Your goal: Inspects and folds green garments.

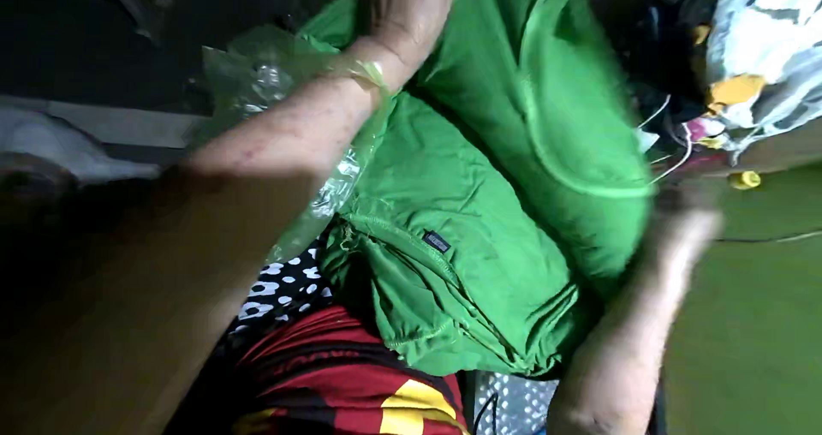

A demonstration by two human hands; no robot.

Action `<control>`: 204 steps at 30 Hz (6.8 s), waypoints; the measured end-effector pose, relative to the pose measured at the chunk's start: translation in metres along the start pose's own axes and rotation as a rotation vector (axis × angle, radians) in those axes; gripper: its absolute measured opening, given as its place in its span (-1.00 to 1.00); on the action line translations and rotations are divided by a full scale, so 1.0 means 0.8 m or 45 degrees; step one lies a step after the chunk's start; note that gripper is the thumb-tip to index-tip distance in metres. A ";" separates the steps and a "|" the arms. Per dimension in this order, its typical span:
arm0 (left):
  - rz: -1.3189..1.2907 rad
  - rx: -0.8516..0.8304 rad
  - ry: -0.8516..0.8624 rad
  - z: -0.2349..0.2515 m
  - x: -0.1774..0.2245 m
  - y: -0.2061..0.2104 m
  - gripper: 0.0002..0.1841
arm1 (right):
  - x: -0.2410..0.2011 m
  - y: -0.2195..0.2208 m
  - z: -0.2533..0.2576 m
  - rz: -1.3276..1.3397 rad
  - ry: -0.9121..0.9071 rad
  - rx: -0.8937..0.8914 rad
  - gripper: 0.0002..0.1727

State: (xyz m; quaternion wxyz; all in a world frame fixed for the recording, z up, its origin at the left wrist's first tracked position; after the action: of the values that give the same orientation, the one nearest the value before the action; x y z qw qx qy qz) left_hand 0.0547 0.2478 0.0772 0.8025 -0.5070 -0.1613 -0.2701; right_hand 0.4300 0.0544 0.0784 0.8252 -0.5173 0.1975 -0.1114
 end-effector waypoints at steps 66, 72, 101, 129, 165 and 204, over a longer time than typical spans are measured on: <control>-0.637 -0.195 0.287 -0.234 -0.019 -0.031 -0.84 | -0.207 0.049 -0.121 1.112 -0.682 -0.983 -0.64; -0.814 -0.290 0.118 -0.232 -0.029 -0.034 -0.81 | -0.220 0.043 -0.124 0.891 -0.888 -0.806 -0.72; -0.796 -0.178 0.044 -0.236 -0.031 -0.031 -0.80 | -0.266 0.039 -0.135 0.431 -1.226 -0.638 -0.78; -0.624 -0.167 0.184 -0.247 -0.031 -0.029 -0.75 | -0.266 0.028 -0.140 0.320 -1.138 -0.654 -0.78; -0.918 -0.330 0.027 -0.239 -0.038 -0.015 -0.77 | -0.254 0.027 -0.134 0.405 -1.045 -0.763 -0.74; -0.765 -0.169 0.038 -0.248 -0.035 -0.024 -0.83 | -0.241 0.042 -0.111 0.810 -0.886 -0.937 -0.73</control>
State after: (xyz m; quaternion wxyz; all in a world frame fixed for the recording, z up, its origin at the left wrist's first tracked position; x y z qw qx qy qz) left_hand 0.0181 0.0698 -0.0097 0.6540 -0.4839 -0.2741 -0.5128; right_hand 0.2172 0.0719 0.0544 0.6008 -0.6907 0.0864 0.3931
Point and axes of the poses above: each hand's wrist, its own z-axis towards the middle knuckle, its own y-axis out of the palm, x = y × z, the point moved 4 cm from there along z, towards the middle knuckle, and after that the axes turned 3 degrees about x, right-handed, at the moved point
